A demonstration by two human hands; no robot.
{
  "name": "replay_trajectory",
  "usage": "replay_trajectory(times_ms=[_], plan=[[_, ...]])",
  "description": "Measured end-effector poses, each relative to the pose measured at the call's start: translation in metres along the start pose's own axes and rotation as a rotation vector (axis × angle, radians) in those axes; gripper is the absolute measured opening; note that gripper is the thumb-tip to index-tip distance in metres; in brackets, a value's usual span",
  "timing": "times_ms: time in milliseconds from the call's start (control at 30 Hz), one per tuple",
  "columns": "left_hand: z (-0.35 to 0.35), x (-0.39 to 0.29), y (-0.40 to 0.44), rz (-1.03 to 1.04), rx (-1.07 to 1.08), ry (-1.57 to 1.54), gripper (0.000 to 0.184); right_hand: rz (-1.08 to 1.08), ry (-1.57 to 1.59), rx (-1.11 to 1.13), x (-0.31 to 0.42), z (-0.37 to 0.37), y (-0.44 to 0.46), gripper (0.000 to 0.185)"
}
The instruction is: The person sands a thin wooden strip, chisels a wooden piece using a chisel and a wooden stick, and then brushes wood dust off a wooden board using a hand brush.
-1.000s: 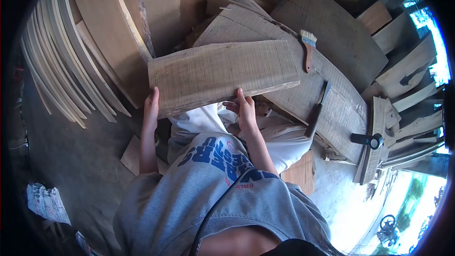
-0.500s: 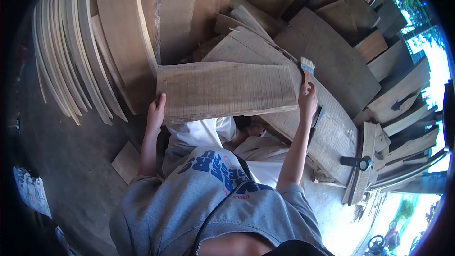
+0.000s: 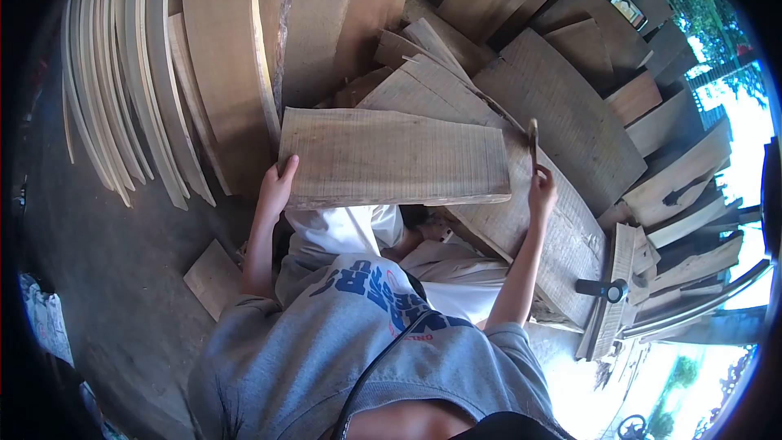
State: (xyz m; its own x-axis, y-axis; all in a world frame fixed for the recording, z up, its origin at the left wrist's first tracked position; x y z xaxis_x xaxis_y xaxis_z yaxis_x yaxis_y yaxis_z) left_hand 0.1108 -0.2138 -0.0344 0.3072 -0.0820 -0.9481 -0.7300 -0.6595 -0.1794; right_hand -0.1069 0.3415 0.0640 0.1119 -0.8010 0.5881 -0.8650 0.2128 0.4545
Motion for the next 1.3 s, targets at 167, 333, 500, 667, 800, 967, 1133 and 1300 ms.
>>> replay_trajectory(times_ms=[167,333,500,667,800,967,1133,1300], plan=[[0.037,-0.018,0.002,0.089,0.007,-0.009,0.052,0.191,0.416,-0.174,-0.04,-0.064,0.008,0.027],[0.078,-0.057,-0.017,0.428,-0.29,0.036,0.048,0.069,0.105,-0.331,-0.013,-0.126,0.005,0.034],[0.154,-0.085,-0.026,0.755,-0.155,0.168,0.049,-0.019,-0.174,-0.338,0.039,-0.13,0.001,0.037],[0.183,-0.106,-0.021,0.844,-0.171,0.352,0.048,-0.039,0.056,-0.157,0.032,-0.069,0.017,0.039],[0.186,-0.103,-0.016,0.807,-0.145,0.31,0.047,-0.062,-0.187,-0.134,0.024,-0.03,0.026,0.044],[0.185,-0.102,-0.016,0.785,-0.134,0.244,0.048,-0.074,-0.414,-0.11,0.044,0.024,0.004,0.042],[0.184,-0.101,-0.015,0.749,-0.107,0.257,0.048,-0.228,-0.142,0.088,0.156,0.092,-0.057,0.039],[0.183,-0.102,-0.015,0.739,-0.081,0.236,0.048,0.003,0.429,0.459,0.173,0.126,-0.076,0.027]])
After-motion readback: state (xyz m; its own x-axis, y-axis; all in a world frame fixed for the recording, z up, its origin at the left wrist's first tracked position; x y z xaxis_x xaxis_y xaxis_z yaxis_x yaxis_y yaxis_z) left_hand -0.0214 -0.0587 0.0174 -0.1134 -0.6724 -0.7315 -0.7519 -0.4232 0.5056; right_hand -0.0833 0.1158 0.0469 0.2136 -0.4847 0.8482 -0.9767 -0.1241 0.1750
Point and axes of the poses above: each hand's wrist, its own y-axis towards the middle knuckle, its own z-axis out of the palm, x = y × z, the point moved 9 cm from there along y, towards the middle knuckle, and after that the axes turned 5 degrees about -x, right-handed, at the moved point
